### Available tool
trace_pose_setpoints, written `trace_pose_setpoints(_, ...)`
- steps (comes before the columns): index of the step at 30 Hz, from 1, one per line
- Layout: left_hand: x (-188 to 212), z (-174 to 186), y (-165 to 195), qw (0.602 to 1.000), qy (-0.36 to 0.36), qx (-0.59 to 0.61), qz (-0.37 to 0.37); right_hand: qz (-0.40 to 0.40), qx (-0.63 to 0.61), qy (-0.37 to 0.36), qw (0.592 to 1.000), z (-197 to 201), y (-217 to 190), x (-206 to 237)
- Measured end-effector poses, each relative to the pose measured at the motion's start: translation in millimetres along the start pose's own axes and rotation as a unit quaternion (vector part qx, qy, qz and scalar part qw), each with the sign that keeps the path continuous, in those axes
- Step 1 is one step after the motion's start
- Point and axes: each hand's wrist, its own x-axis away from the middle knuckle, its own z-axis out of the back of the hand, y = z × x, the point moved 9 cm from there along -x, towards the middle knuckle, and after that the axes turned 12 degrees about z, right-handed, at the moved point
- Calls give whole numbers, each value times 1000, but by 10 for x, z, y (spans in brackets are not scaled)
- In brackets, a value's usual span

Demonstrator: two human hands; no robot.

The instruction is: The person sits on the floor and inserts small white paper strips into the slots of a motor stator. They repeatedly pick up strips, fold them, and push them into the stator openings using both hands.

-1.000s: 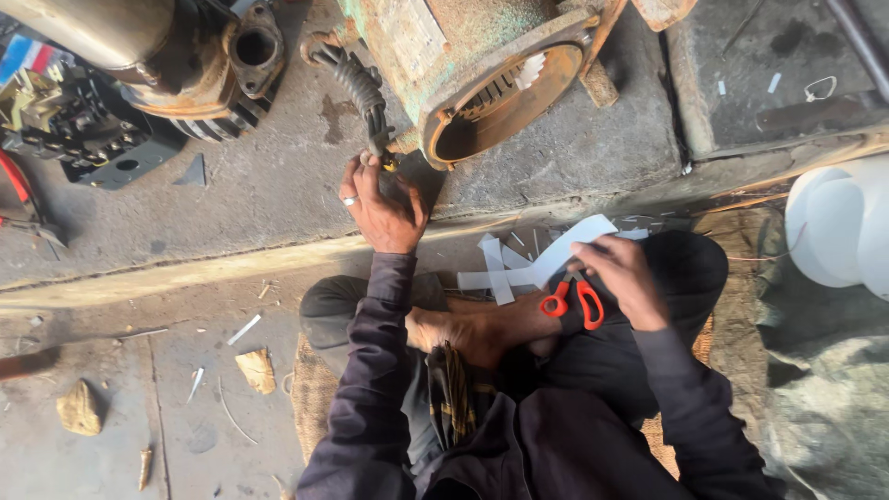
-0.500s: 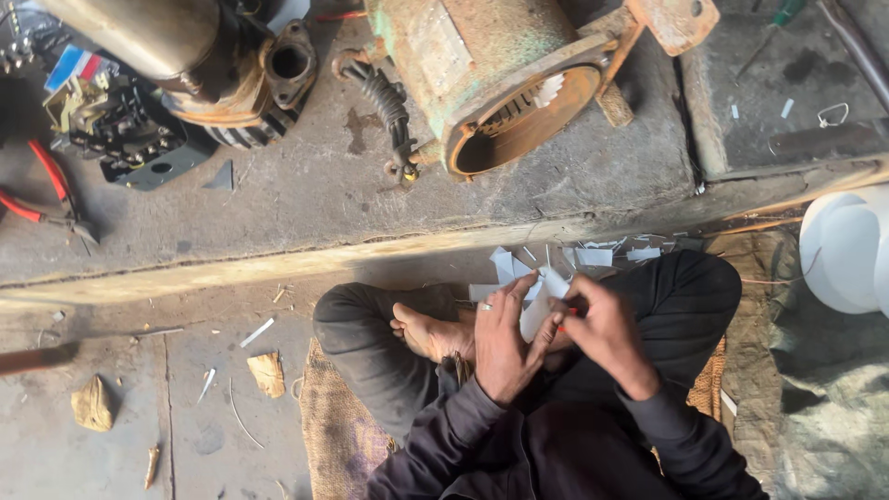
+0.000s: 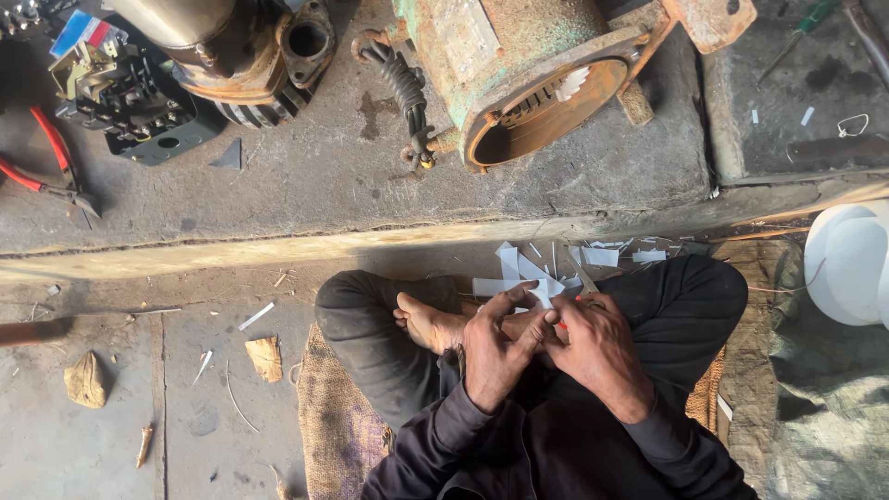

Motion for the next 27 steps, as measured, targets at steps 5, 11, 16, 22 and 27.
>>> trace_pose_setpoints(5, -72, 38, -132, 996, -50, 80, -4, 35, -65, 46, 996, 201, -170, 11)
trace_pose_setpoints(11, -98, -51, -303, 925, -250, 285, 25, 129, -122, 137, 974, 436, -361, 43)
trace_pose_setpoints(16, -22, -124, -365, 867, -357, 345, 47, 147, -104, 174, 968, 435, -411, 110)
trace_pose_setpoints(22, -97, -102, -452, 879, -363, 308, -13, 143, -85, 203, 965, 500, -516, 100)
trace_pose_setpoints(27, -143, -115, -499, 867, -382, 319, -11, 183, -43, 200, 962, 617, -676, 41)
